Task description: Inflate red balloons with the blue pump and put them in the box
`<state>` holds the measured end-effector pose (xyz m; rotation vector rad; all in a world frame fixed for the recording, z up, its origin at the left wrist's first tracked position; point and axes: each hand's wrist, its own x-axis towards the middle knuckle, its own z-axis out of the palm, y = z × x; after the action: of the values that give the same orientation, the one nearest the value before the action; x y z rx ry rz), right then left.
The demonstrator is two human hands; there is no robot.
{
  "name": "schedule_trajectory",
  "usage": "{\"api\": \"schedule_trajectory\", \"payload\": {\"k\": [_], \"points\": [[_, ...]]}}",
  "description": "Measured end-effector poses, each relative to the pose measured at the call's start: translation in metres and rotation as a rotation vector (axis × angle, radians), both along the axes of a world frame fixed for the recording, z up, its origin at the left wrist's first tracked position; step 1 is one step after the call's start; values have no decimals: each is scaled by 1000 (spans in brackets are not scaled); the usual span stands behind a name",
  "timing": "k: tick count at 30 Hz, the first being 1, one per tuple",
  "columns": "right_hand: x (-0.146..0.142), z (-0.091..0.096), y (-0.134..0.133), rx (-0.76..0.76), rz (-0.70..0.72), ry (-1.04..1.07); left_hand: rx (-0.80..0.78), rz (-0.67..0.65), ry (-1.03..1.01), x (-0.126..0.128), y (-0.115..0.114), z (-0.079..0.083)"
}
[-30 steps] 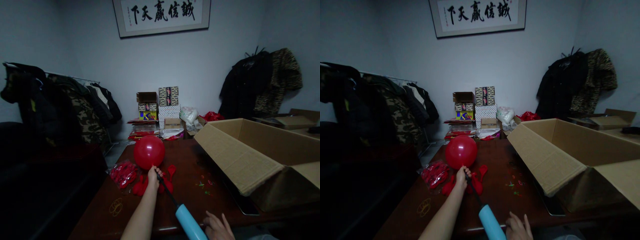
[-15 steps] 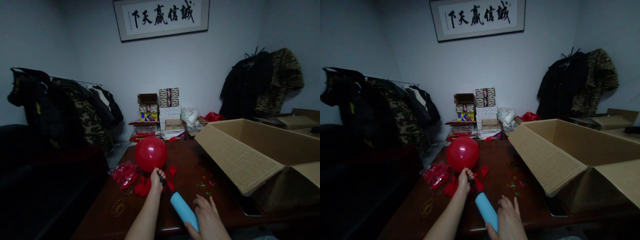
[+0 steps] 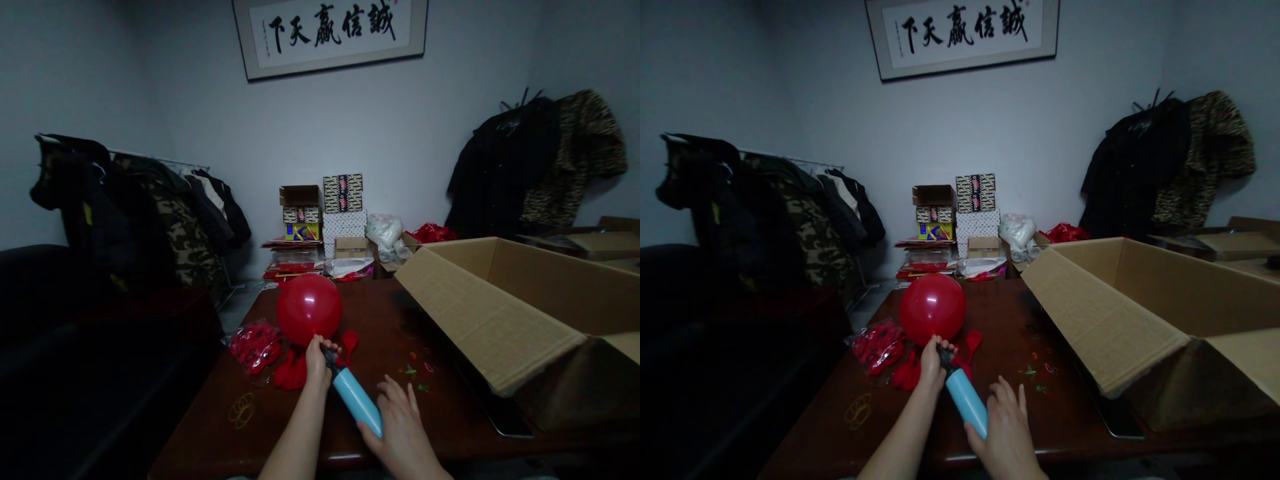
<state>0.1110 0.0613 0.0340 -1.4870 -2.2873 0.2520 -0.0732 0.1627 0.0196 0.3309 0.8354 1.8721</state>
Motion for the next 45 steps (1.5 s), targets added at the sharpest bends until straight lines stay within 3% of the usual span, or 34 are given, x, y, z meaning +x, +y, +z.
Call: {"api": "schedule_trajectory", "payload": {"k": [11,21,27,30,33,37,40,45], "points": [[7,3,-2,22,-29,2,-23,1,-66,9,8,-2],[14,2,-2,102,-8,-4,-98,-103,-146,7,4,12],[12,1,-5,107,-9,-13,-69,159,145,7,16,0],[13,-1,-3,104,9,-12,-66,225,151,5,19,-6],[16,-7,-1,124,27,-3,-102,170,-19,2,15,-7],[24,-21,-2,125,43,11,-160,-16,-236,2,9,-1],[31,-32,-2,97,33,10,-235,-93,-190,4,10,1],[47,-61,1,142,39,11,-243,-5,30,2,15,-5]]}}
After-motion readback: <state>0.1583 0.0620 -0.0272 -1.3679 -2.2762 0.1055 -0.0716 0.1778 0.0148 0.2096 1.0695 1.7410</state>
